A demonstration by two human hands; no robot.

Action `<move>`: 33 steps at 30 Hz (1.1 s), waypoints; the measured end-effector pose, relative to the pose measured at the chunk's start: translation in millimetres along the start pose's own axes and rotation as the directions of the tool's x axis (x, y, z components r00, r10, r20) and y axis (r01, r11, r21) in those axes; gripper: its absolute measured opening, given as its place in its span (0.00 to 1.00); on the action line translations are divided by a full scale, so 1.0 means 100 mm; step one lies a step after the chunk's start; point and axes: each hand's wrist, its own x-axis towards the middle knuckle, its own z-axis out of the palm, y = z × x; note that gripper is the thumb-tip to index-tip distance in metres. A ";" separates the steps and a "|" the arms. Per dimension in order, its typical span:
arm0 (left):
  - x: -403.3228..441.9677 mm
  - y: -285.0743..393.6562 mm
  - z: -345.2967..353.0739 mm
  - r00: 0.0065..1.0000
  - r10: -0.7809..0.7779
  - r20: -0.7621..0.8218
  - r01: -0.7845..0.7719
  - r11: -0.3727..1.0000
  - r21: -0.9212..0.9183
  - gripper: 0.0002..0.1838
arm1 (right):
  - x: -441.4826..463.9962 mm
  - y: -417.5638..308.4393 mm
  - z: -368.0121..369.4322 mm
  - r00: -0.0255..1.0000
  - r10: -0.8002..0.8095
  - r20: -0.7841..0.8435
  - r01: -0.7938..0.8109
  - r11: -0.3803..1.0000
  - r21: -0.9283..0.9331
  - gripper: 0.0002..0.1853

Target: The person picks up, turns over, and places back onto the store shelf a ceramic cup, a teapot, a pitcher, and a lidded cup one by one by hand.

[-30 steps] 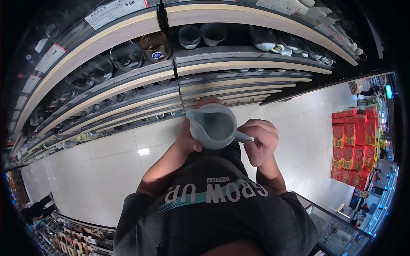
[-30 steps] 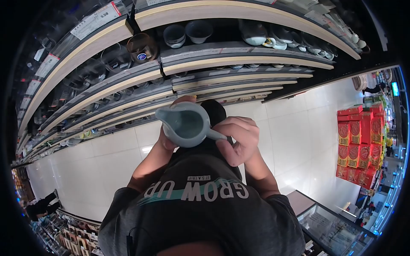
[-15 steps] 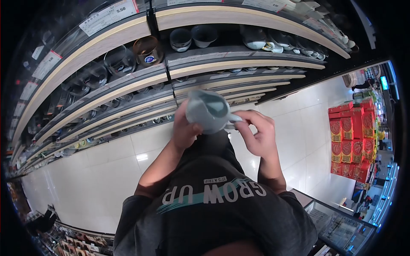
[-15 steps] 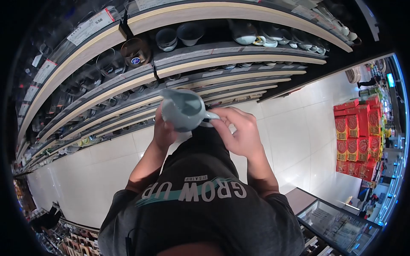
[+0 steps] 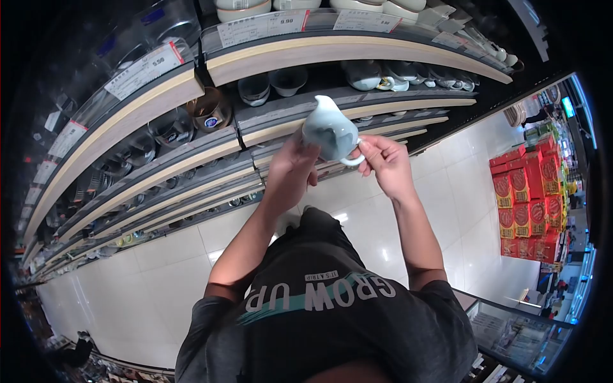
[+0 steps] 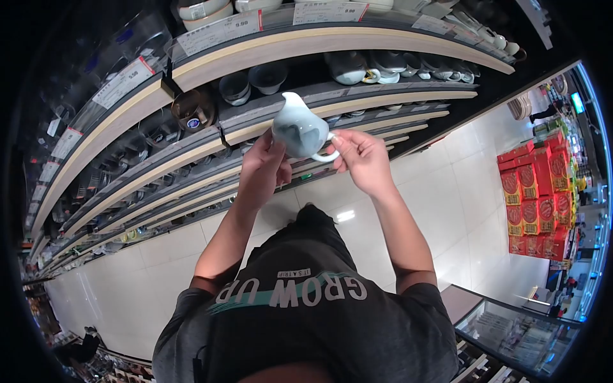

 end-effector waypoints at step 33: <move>0.60 -0.56 0.34 0.993 0.100 -0.066 -0.090 0.986 0.137 0.26 | 1.38 0.17 -0.14 0.609 -0.785 0.117 0.457 0.226 -0.860 0.06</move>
